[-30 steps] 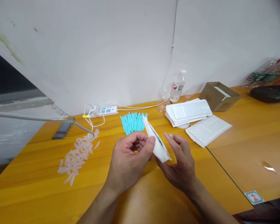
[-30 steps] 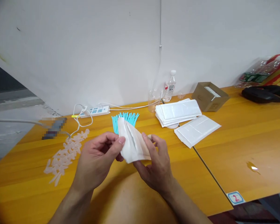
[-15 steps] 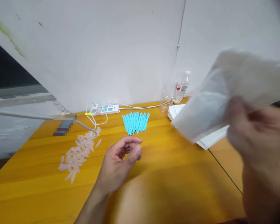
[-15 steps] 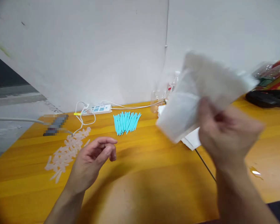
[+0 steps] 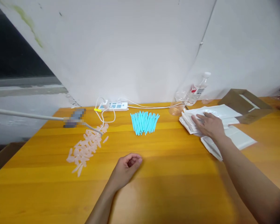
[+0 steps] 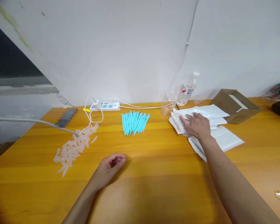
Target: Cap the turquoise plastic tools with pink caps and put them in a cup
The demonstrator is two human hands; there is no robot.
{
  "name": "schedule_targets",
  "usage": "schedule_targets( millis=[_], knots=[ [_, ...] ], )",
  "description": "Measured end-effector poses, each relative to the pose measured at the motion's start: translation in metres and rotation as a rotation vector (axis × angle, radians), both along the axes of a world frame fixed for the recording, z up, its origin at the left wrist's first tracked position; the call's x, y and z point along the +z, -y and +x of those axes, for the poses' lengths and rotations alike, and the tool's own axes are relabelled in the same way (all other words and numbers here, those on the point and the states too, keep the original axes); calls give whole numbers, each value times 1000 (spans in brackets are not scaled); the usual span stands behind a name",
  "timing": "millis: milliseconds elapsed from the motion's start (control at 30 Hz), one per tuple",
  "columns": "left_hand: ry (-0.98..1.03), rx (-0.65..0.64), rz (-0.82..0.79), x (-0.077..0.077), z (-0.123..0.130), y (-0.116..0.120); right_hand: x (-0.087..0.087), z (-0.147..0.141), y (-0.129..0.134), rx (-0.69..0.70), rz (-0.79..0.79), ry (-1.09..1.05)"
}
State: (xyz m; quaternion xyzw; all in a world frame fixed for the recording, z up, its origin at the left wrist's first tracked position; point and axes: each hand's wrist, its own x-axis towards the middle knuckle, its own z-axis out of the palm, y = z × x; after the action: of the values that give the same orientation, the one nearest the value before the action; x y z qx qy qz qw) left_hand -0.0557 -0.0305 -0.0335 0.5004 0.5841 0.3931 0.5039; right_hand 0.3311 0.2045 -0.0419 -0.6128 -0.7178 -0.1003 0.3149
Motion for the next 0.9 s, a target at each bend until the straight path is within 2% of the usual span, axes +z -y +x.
schedule_targets(
  millis=[100,167,233,300,333,400,467,567,767,900],
  knots=[
    [-6,16,0,-4,-4,-1,7,9,1,27,-36,114],
    [-26,18,0,-2,-5,-2,13,4,8,-13,-4,125],
    [-43,20,-3,-1,-4,-4,18,-17,21,-50,78,54],
    [-48,15,-1,-1,-2,-5,21,-55,36,-31,101,-98],
    [-47,13,5,-1,-1,-5,21,-78,42,19,27,-167],
    [-41,13,20,-1,0,-5,18,-127,50,112,-245,-247],
    [-39,18,27,-1,-1,-3,12,-169,47,63,-464,-278],
    [-43,37,28,-1,-7,1,3,-203,31,-23,-606,-302],
    [-50,86,41,4,-23,7,-8,-204,4,-45,-738,-449],
    [-109,130,44,9,-44,10,1,-196,7,5,-775,-612]
  ],
)
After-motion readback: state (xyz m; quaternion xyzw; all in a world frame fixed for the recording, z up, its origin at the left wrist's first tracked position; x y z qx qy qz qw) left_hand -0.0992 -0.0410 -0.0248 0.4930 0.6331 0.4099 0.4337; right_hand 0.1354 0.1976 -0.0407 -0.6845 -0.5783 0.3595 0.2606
